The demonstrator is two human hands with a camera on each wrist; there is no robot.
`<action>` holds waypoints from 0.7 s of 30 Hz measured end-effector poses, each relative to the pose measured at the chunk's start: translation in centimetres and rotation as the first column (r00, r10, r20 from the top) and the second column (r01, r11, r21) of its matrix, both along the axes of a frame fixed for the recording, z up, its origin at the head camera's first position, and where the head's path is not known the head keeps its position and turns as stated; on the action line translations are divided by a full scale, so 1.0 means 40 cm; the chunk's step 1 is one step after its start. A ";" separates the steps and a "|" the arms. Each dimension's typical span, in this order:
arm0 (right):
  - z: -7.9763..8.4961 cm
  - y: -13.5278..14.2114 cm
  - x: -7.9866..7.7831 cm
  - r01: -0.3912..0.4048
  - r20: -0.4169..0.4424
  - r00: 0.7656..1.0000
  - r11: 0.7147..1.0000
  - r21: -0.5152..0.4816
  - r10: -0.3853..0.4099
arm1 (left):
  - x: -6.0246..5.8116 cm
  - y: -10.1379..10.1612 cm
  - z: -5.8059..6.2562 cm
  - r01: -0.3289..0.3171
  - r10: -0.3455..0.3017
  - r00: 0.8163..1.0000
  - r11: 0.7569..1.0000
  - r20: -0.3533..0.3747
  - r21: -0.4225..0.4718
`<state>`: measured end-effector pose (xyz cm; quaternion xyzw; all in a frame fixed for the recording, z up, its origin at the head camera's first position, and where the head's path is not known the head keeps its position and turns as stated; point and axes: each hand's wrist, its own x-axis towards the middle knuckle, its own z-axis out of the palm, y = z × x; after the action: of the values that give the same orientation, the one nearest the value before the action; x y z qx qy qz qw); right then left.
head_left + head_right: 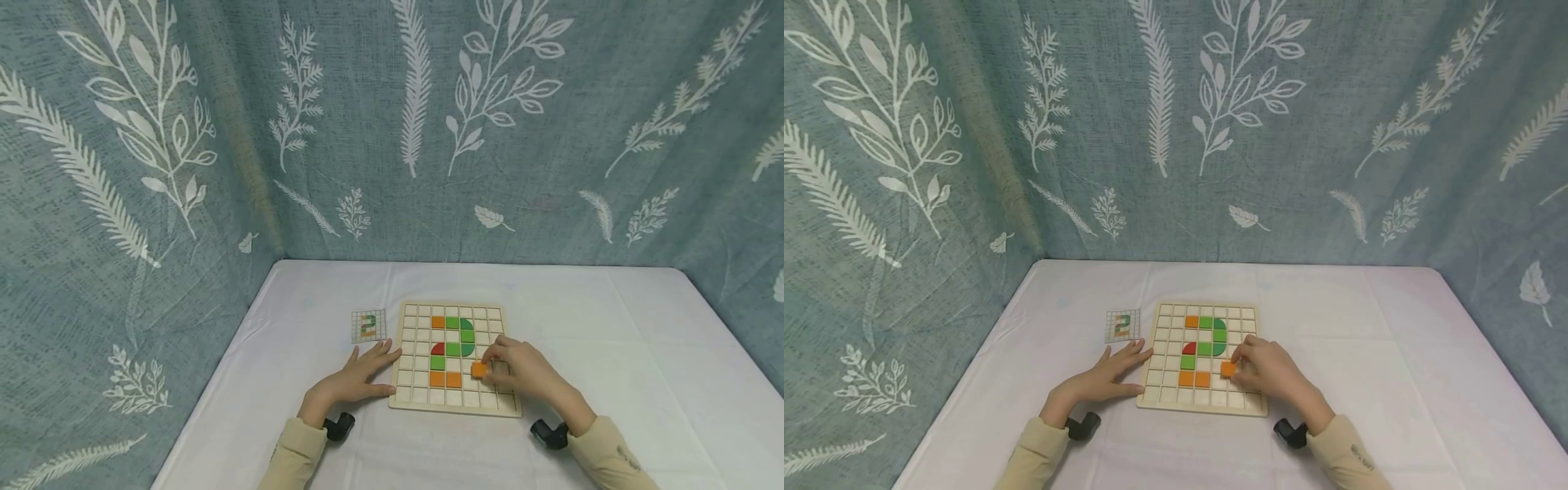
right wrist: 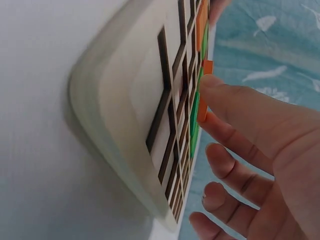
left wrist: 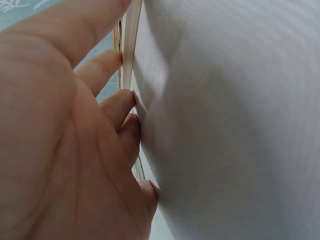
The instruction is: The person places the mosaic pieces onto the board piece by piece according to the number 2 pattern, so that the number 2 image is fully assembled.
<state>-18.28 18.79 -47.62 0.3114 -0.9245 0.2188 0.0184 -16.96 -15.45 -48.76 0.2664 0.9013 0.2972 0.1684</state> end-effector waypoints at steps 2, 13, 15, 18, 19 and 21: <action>0.000 -0.005 0.005 -0.022 -0.011 1.000 1.000 -0.001 0.022 | 0.000 0.000 0.000 -0.002 0.002 1.000 1.000 -0.002 0.000; 0.000 -0.027 0.022 -0.053 0.000 0.999 0.998 0.020 0.053 | 0.000 -0.001 -0.001 -0.001 0.001 1.000 1.000 -0.002 0.001; -0.002 -0.030 0.023 -0.043 0.003 0.999 0.998 0.035 0.043 | 0.000 -0.001 -0.002 -0.001 0.001 1.000 1.000 -0.002 0.000; -0.005 -0.033 0.025 -0.034 -0.014 0.999 0.998 0.047 0.034 | 0.000 -0.001 -0.004 -0.001 0.001 1.000 1.000 -0.003 -0.002; -0.007 -0.033 0.025 -0.035 -0.022 0.999 0.998 0.045 0.036 | 0.000 -0.001 -0.004 -0.001 0.001 1.000 1.000 -0.005 -0.003; -0.009 -0.035 0.025 -0.033 -0.032 0.999 0.999 0.043 0.035 | 0.000 -0.002 -0.005 -0.003 0.003 1.000 1.000 -0.008 -0.005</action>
<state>-17.26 17.41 -48.00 0.3310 -0.9231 0.1942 0.0233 -16.97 -15.53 -48.95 0.2658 0.9031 0.2943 0.1649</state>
